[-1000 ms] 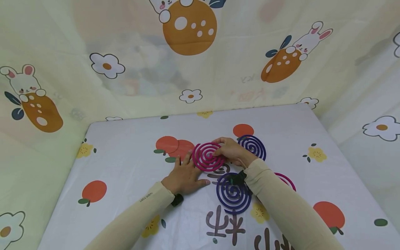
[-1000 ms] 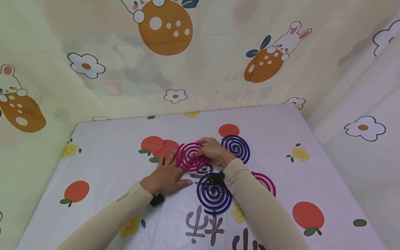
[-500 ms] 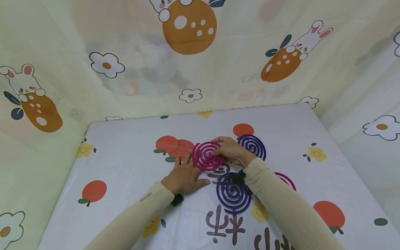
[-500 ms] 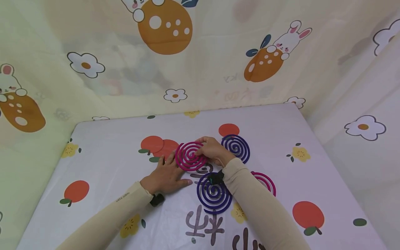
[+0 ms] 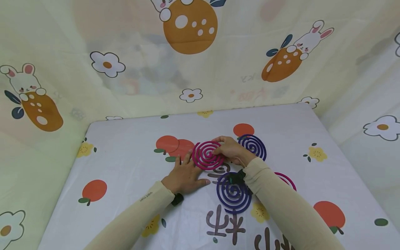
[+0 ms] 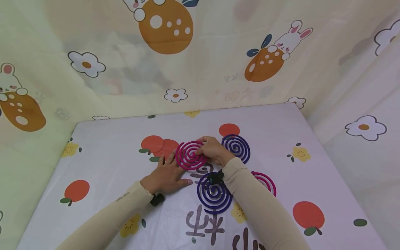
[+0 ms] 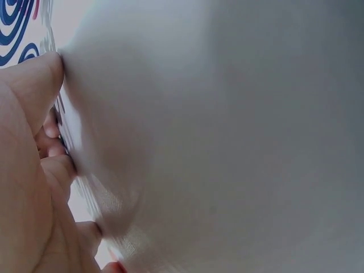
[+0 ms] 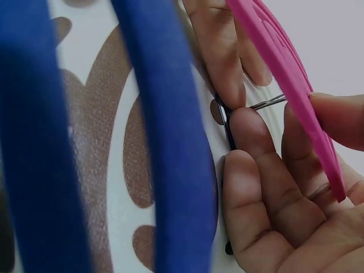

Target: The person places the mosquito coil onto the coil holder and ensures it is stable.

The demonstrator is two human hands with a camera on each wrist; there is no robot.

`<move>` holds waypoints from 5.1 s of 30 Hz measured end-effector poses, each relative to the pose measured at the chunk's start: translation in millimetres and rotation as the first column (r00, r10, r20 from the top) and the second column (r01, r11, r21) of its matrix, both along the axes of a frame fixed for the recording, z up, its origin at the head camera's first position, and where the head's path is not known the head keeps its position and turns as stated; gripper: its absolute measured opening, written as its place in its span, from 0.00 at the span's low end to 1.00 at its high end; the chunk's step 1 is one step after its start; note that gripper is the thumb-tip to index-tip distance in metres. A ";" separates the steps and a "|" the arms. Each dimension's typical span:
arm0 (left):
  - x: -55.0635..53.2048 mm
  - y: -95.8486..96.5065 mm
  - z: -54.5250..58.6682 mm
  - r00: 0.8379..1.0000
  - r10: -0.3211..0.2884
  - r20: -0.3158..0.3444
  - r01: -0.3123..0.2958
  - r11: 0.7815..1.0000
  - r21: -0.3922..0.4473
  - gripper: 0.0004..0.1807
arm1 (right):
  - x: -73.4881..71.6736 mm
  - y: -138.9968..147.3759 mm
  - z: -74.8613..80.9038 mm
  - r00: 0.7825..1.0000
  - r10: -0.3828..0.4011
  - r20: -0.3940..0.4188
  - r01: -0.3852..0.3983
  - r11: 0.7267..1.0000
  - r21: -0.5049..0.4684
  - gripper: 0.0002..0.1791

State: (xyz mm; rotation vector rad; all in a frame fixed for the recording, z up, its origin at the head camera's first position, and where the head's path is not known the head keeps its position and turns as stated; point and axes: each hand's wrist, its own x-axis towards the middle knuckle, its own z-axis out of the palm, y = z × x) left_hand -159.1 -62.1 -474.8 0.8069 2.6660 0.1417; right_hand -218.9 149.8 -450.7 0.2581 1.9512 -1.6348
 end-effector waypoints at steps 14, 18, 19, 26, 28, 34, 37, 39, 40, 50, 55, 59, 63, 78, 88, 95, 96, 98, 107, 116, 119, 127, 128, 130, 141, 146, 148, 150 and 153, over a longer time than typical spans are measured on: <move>-1.6 -0.1 -2.3 1.000 0.001 0.002 -0.001 1.000 0.003 0.47 | 0.5 -1.3 3.7 1.000 -0.021 0.000 0.021 1.000 -0.023 0.29; -1.5 0.1 -2.6 1.000 0.002 0.006 -0.002 1.000 0.005 0.47 | 1.4 -0.9 4.2 1.000 -0.025 0.000 0.025 0.999 -0.030 0.29; -1.4 0.1 -2.5 1.000 0.003 0.007 -0.003 1.000 0.006 0.47 | 1.5 -0.8 4.2 1.000 -0.026 0.000 0.026 0.999 -0.030 0.29; -0.7 -0.3 -1.3 1.000 0.006 0.011 -0.006 1.000 0.013 0.47 | 1.0 -0.6 3.8 1.000 -0.030 0.003 0.030 0.999 -0.026 0.29; -0.6 -0.4 -1.3 1.000 0.004 0.012 -0.004 1.000 0.014 0.47 | 0.9 -0.4 3.8 0.999 -0.032 0.006 0.032 0.999 -0.021 0.29; -0.5 -0.6 -1.3 1.000 0.001 0.008 -0.001 1.000 0.017 0.46 | 0.4 -0.1 3.8 0.999 -0.040 0.013 0.040 0.999 -0.010 0.29; -0.3 -0.6 -1.0 1.000 0.002 0.007 -0.002 1.000 0.014 0.46 | 0.4 0.3 3.6 0.999 -0.042 0.018 0.042 0.999 -0.012 0.29; 0.0 -0.5 -0.9 1.000 0.004 0.009 -0.004 1.000 0.013 0.46 | 0.4 0.8 3.2 0.999 -0.040 0.019 0.040 0.999 -0.013 0.29; 0.1 -0.4 -0.8 1.000 0.004 0.009 -0.004 1.000 0.013 0.46 | 0.3 1.1 3.0 0.999 -0.038 0.021 0.038 0.999 -0.014 0.29; 0.1 0.0 1.2 1.000 0.005 0.014 -0.005 1.000 0.014 0.46 | 1.4 4.1 2.1 1.000 0.007 0.004 -0.007 1.000 -0.026 0.29; 0.4 0.3 2.0 1.000 0.006 0.014 -0.006 1.000 0.011 0.46 | 0.8 3.9 1.8 1.000 0.020 -0.001 -0.020 0.999 -0.026 0.29; 0.0 0.5 2.4 1.000 0.011 0.022 -0.011 1.000 0.012 0.46 | 0.2 3.3 1.8 1.000 0.023 0.003 -0.023 0.999 -0.025 0.29; -0.4 0.3 2.1 1.000 0.011 0.025 -0.011 1.000 0.011 0.46 | 0.1 2.5 2.9 1.000 0.029 0.004 -0.029 0.999 -0.021 0.29; -0.4 -0.7 1.8 1.000 -0.003 0.011 0.002 1.000 0.010 0.46 | -1.5 -0.1 1.5 1.000 0.019 0.001 -0.019 0.999 -0.033 0.28; -0.5 -0.6 2.1 1.000 0.004 0.022 -0.004 1.000 0.011 0.47 | -1.6 -0.9 2.2 1.000 0.002 0.008 -0.002 1.000 -0.022 0.28; -1.0 -0.1 0.0 1.000 0.011 0.021 -0.011 1.000 0.005 0.47 | -1.4 -0.1 3.3 1.000 0.001 0.015 0.000 1.000 -0.020 0.28; -1.3 0.0 -0.5 1.000 0.011 0.020 -0.011 1.000 0.003 0.46 | -1.5 0.0 3.2 1.000 0.004 0.016 -0.003 1.000 -0.020 0.28; -1.6 0.1 -1.0 1.000 0.012 0.019 -0.012 1.000 0.002 0.46 | -1.7 0.2 2.8 1.000 0.006 0.021 -0.006 1.000 -0.018 0.28; -1.3 -0.9 0.4 1.000 -0.005 0.007 0.005 1.000 -0.006 0.45 | -2.8 1.7 0.2 1.000 0.016 0.012 -0.016 1.000 -0.018 0.28; -1.7 0.1 0.0 1.000 0.002 0.019 -0.002 1.000 -0.009 0.46 | -1.9 1.2 0.7 0.999 0.032 0.004 -0.032 0.999 -0.002 0.27; -1.4 0.4 0.2 1.000 0.005 0.021 -0.004 1.000 -0.010 0.46 | -2.6 1.2 -1.1 0.999 0.033 0.004 -0.033 0.999 -0.006 0.27; -1.2 -0.2 -0.2 1.000 0.003 0.013 -0.003 1.000 -0.011 0.46 | -2.8 0.8 1.5 0.999 0.044 -0.005 -0.044 0.999 -0.008 0.28; -1.3 -0.2 -0.3 1.000 0.003 0.011 -0.003 1.000 -0.012 0.46 | -2.7 0.7 1.8 0.999 0.046 -0.006 -0.046 0.999 -0.007 0.28; -1.5 -0.2 -0.1 1.000 0.003 0.010 -0.003 1.000 -0.013 0.46 | -2.3 0.6 2.4 0.999 0.050 -0.010 -0.050 0.999 -0.007 0.28; -4.8 0.3 3.6 1.000 -0.015 0.004 0.015 1.000 -0.005 0.44 | -1.7 3.2 1.1 0.999 0.037 -0.009 -0.037 0.999 0.002 0.29; -6.0 1.0 2.4 1.000 -0.010 0.009 0.010 1.000 -0.010 0.44 | -1.3 4.0 2.6 0.999 0.034 -0.013 -0.034 0.999 -0.007 0.30; -6.5 1.3 1.3 1.000 -0.010 0.004 0.010 1.000 -0.011 0.44 | -1.0 4.7 3.0 0.999 0.041 -0.018 -0.041 0.999 -0.004 0.31; -7.1 1.7 0.3 1.000 -0.008 0.002 0.008 1.000 -0.014 0.44 | -1.0 5.8 2.7 0.998 0.049 -0.027 -0.049 0.999 0.002 0.32; -7.6 2.1 -1.2 1.000 -0.007 -0.003 0.007 1.000 -0.023 0.45 | -1.2 7.4 1.8 0.997 0.059 -0.045 -0.058 0.998 0.016 0.32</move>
